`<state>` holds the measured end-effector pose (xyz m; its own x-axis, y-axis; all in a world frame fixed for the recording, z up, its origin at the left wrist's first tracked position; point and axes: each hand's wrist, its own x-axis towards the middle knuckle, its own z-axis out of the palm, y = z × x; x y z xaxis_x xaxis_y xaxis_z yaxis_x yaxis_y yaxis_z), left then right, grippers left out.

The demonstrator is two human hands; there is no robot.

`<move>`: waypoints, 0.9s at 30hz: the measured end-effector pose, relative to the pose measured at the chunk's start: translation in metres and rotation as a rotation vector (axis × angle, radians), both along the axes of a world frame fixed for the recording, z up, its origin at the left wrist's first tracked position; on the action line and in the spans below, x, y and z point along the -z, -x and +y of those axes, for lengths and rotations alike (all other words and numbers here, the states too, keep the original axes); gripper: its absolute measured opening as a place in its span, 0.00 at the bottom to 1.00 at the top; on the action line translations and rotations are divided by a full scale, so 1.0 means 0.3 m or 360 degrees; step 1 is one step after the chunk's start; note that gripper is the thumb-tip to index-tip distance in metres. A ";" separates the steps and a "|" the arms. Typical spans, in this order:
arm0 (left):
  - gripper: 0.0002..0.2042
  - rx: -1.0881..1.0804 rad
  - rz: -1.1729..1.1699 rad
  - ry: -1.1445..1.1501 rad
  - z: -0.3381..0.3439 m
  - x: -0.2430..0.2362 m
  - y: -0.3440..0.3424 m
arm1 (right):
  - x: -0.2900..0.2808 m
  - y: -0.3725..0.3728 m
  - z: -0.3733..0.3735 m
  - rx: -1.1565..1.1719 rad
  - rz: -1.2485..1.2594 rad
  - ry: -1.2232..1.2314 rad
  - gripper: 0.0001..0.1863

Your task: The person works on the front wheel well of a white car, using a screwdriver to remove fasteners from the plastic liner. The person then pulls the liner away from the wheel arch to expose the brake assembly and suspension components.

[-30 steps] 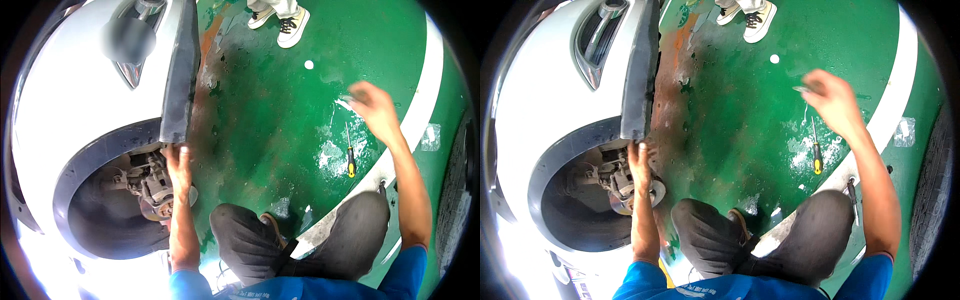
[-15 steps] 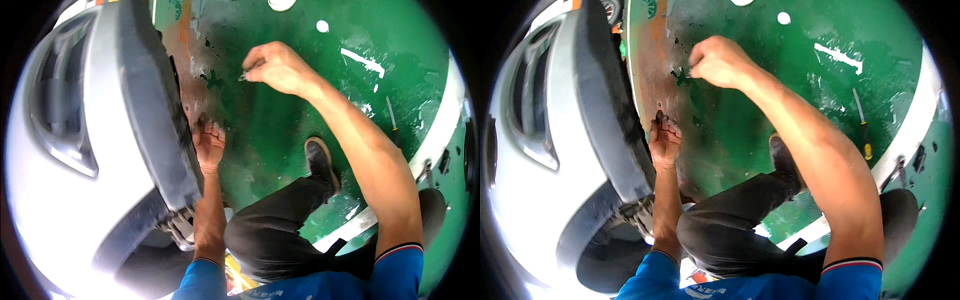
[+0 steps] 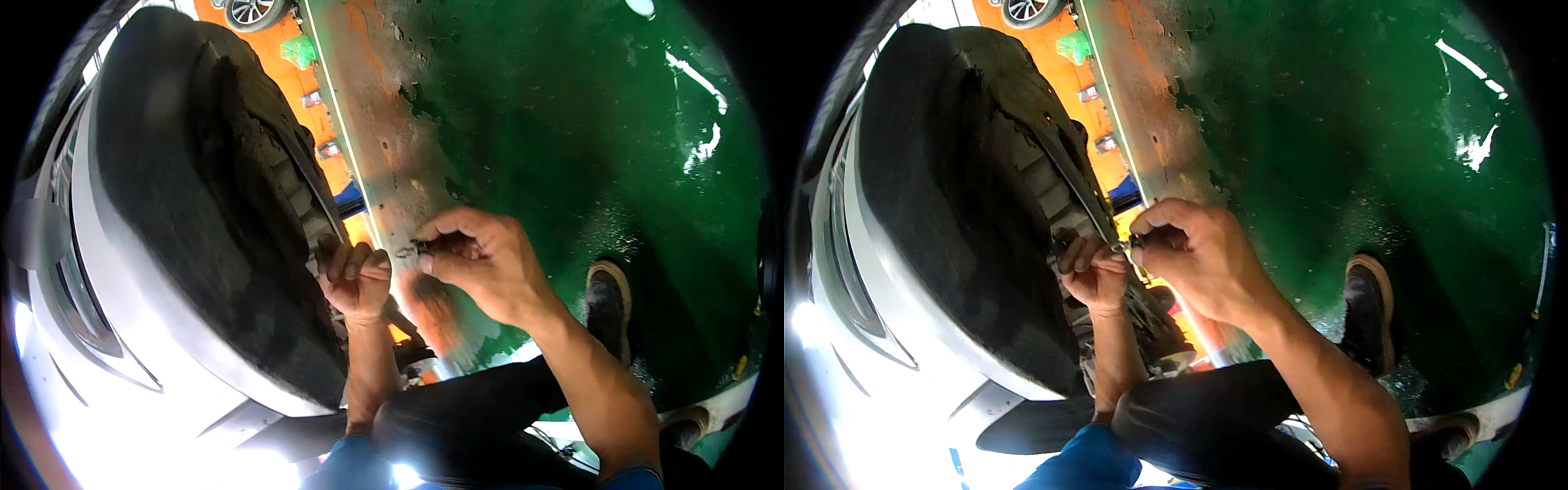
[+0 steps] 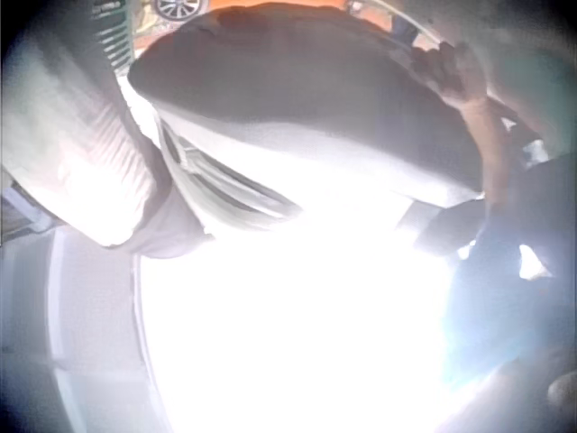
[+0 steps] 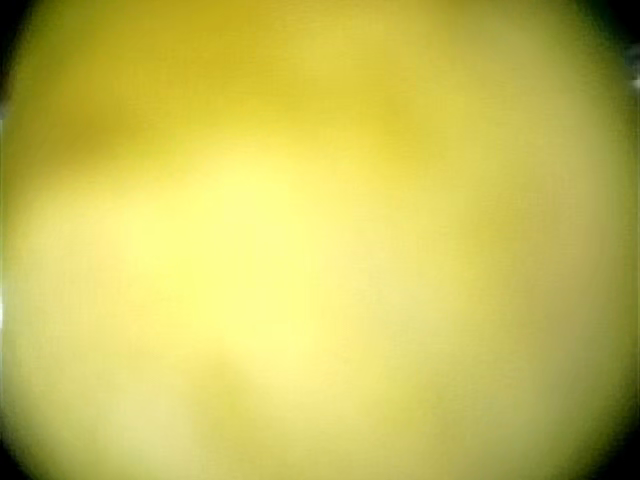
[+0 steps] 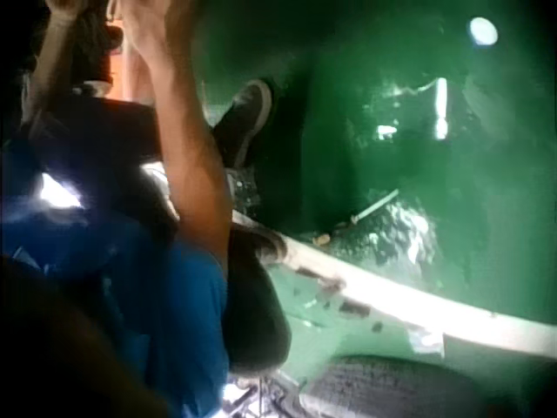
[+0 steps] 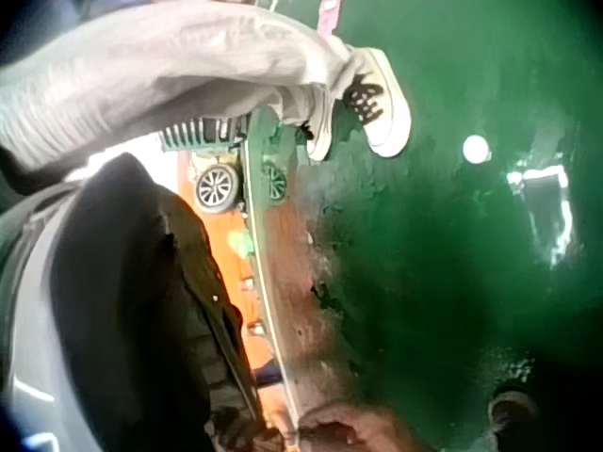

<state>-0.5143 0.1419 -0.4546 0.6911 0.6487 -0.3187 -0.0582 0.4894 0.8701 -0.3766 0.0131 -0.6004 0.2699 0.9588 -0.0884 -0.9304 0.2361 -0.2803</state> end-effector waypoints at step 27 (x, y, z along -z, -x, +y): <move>0.13 -0.0105 -0.0080 -0.0167 -0.023 -0.019 0.025 | -0.186 0.046 0.155 0.0353 0.0111 -0.0503 0.11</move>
